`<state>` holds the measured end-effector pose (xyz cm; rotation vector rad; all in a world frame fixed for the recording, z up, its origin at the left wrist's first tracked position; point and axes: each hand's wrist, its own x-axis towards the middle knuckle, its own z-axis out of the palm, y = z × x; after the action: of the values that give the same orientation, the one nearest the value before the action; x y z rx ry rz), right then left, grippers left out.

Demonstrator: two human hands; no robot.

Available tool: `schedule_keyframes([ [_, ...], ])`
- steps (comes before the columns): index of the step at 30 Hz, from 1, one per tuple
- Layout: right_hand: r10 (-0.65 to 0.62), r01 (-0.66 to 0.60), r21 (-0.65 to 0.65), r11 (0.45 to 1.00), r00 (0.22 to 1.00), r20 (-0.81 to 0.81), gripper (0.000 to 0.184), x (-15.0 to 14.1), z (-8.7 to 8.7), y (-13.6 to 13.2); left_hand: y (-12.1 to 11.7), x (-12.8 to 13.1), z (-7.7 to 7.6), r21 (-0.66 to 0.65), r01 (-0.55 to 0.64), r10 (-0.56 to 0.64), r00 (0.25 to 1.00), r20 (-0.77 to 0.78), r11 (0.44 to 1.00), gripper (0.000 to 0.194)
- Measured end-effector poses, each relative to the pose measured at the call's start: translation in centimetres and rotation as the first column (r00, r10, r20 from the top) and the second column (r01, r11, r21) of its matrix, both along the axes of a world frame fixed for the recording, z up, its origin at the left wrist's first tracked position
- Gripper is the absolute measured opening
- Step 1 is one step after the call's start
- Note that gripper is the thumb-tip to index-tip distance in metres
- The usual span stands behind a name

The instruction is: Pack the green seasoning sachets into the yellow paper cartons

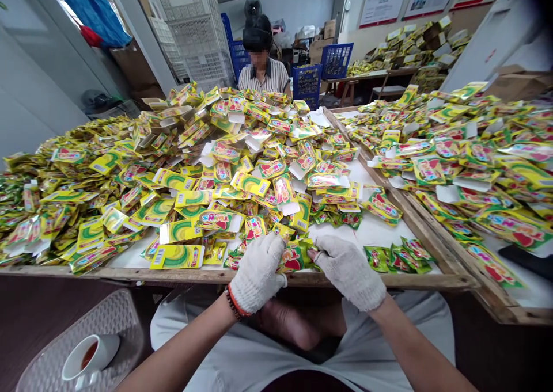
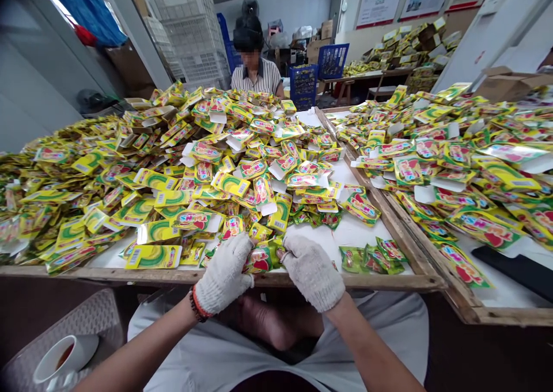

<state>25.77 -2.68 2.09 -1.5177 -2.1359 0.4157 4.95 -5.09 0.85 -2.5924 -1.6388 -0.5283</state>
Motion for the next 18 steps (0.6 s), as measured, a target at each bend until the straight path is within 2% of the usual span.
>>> schedule_keyframes([
  [3,0.027,-0.027,0.002,1.000,0.999,0.023,0.024,0.1,0.1,0.1,0.0,0.1,-0.2,0.014,-0.003,0.003,1.000,0.028,1.000,0.069],
  [7,0.113,-0.114,-0.047,0.992,0.993,-0.019,0.024,0.5,0.3,-0.1,-0.2,-0.2,-0.3,-0.030,0.064,-0.061,0.994,0.085,0.998,0.063],
  [13,0.061,-0.061,0.015,0.998,0.998,-0.012,0.013,-0.5,0.6,-0.5,-0.3,0.0,0.0,-0.013,0.078,-0.077,0.997,0.029,0.997,0.063],
  [14,0.084,-0.085,-0.016,0.996,0.995,-0.045,0.014,-0.6,0.6,-0.4,-0.3,0.1,0.1,-0.018,0.075,-0.075,0.997,0.014,0.997,0.064],
  [16,0.114,-0.143,-0.169,0.975,0.979,-0.170,0.020,-0.4,0.5,-0.3,-0.3,0.1,0.1,-0.033,0.066,-0.067,0.998,-0.012,0.997,0.065],
  [18,0.074,-0.195,-0.373,0.907,0.946,-0.315,0.026,0.0,0.5,-0.5,-0.4,0.1,0.2,-0.046,0.048,-0.049,0.998,-0.028,0.998,0.065],
])
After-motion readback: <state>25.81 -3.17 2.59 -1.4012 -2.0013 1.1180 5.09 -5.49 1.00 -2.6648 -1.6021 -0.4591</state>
